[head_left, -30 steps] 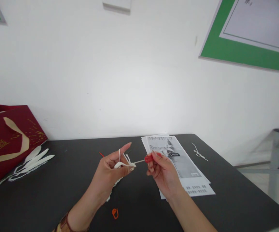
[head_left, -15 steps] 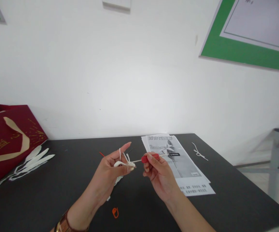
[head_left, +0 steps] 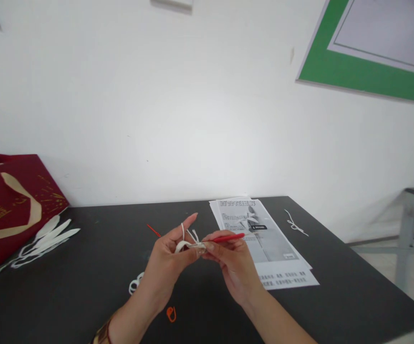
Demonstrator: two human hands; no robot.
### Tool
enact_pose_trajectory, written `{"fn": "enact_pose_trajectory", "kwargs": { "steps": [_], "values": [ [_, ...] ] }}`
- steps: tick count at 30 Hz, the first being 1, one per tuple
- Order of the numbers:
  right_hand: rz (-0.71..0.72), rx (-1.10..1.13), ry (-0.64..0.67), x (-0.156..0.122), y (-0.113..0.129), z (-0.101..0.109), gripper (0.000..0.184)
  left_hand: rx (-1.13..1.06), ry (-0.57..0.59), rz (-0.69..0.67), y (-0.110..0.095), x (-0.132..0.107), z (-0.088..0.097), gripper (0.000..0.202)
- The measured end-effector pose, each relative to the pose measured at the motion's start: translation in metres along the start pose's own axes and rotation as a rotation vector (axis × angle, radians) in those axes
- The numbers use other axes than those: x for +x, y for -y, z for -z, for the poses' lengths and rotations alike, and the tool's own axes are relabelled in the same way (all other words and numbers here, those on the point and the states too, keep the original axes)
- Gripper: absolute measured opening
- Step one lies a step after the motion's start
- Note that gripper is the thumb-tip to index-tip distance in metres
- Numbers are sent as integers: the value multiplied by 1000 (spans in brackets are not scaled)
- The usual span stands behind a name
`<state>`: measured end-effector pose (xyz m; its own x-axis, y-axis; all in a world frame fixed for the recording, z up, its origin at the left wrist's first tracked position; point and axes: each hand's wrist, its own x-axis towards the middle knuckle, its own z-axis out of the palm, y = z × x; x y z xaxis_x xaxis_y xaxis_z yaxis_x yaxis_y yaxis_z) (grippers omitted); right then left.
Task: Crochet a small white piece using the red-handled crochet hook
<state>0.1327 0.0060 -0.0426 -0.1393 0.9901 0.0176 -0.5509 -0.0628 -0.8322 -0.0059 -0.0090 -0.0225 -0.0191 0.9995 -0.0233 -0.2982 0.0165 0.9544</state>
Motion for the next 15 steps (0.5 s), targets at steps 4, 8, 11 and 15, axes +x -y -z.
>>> {"fn": "enact_pose_trajectory", "kwargs": {
  "steps": [4,8,11,15],
  "values": [
    [78,-24,-17,1,0,2,17,45,4,-7,-4,-3,-4,68],
    [84,-29,20,1,0,3,16,130,40,-44,-5,-3,-3,72],
    [67,-56,21,0,-1,2,17,200,45,-88,0,-3,-3,75],
    [71,-30,-21,0,0,1,17,221,99,-80,3,-3,-2,77]
  ]
}}
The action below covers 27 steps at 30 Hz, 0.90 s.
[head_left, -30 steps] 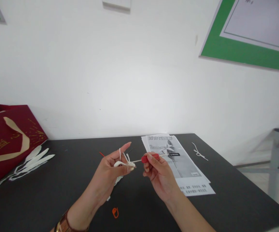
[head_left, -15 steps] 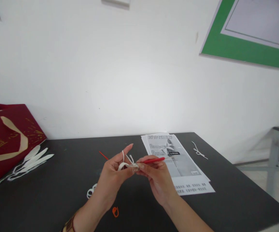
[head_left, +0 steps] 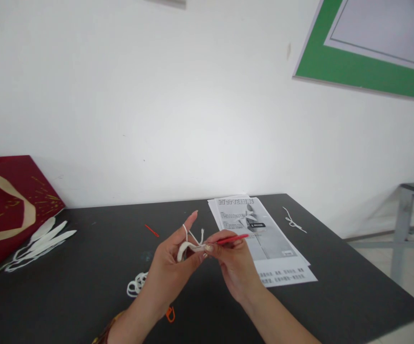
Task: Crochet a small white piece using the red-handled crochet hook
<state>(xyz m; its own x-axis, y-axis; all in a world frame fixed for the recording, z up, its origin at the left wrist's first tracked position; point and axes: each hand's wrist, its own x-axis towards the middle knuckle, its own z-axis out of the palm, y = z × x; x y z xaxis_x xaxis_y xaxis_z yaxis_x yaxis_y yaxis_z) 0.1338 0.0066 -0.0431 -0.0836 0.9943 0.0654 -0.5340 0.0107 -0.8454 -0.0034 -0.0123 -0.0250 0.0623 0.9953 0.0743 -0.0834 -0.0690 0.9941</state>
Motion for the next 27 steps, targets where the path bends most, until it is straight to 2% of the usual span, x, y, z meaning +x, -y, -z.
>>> {"fn": "enact_pose_trajectory", "kwargs": {
  "steps": [2,5,6,10,13,16,19,23,27],
  "values": [
    [-12,10,4,1,2,1,17,6,81,9,-2,1,5,73],
    [-23,-36,60,3,6,4,18,-53,253,31,-9,5,18,58],
    [-18,-62,77,4,8,5,18,-105,260,58,-11,7,21,51],
    [40,-198,146,2,18,6,17,-101,205,221,-10,10,25,41],
    [72,-258,229,-1,23,3,13,-42,203,269,-8,10,19,37],
    [99,-322,250,-3,25,2,11,37,247,201,-10,8,15,30],
    [123,-360,232,-3,24,3,12,92,169,121,-13,7,12,28],
    [122,-314,212,-1,23,2,12,32,55,122,-11,6,9,24],
    [118,-282,155,1,22,2,16,2,32,126,-7,6,8,28]
  ]
}}
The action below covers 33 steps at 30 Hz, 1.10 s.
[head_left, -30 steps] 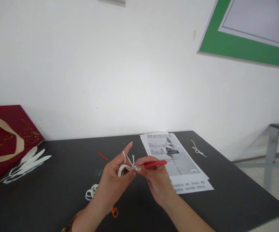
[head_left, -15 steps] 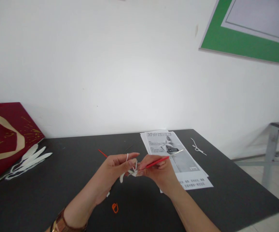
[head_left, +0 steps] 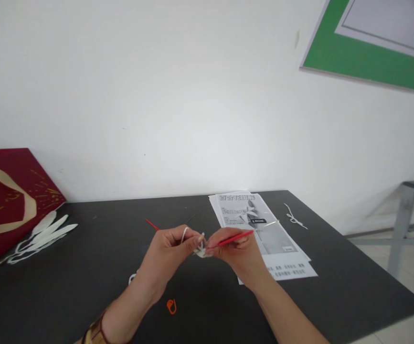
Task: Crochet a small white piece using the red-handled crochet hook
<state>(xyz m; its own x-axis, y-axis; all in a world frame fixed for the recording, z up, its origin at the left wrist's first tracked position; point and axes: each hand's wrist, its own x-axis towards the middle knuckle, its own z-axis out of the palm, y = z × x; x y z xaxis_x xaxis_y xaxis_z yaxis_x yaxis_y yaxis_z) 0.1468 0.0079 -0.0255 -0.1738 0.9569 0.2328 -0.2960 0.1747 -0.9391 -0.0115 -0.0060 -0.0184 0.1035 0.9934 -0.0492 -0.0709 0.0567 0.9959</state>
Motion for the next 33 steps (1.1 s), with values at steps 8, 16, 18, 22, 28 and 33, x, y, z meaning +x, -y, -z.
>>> {"fn": "enact_pose_trajectory", "kwargs": {
  "steps": [8,16,18,22,28,33],
  "values": [
    [34,47,33,-1,1,-3,15,-59,19,96,3,2,-1,33],
    [50,4,9,-1,-1,-2,13,-81,-15,68,-1,-1,-4,30],
    [55,10,18,-1,0,-2,12,-111,26,112,0,-1,-4,31],
    [51,-3,30,-2,0,-3,11,-232,46,156,4,0,-2,25],
    [21,13,12,-1,-7,2,16,-395,183,175,9,2,4,21],
    [-74,272,-7,1,-12,3,18,-553,303,196,11,-1,6,19]
  ]
}}
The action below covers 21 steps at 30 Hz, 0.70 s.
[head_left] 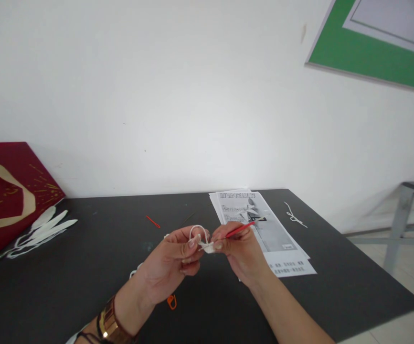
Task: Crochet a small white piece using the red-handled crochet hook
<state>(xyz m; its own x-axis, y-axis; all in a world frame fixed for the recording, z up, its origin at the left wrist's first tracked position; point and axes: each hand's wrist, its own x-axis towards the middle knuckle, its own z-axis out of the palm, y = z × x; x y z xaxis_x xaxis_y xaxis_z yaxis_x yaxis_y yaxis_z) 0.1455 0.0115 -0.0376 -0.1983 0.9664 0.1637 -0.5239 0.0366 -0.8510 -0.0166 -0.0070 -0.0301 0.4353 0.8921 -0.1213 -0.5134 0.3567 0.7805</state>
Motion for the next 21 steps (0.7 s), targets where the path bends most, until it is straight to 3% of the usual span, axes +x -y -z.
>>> {"fn": "enact_pose_trajectory", "kwargs": {
  "steps": [4,8,16,18,21],
  "values": [
    [-118,131,29,-1,2,-1,18,-67,-1,-30,-1,2,5,18],
    [-78,99,21,-1,4,2,17,-59,-27,-64,-8,2,7,11],
    [-16,-2,85,0,2,7,20,284,-133,-77,-17,2,8,29],
    [-27,-4,98,0,3,7,19,341,-73,-35,-22,2,16,30],
    [-48,6,113,0,4,7,20,392,148,92,-32,-3,30,49]
  ]
}}
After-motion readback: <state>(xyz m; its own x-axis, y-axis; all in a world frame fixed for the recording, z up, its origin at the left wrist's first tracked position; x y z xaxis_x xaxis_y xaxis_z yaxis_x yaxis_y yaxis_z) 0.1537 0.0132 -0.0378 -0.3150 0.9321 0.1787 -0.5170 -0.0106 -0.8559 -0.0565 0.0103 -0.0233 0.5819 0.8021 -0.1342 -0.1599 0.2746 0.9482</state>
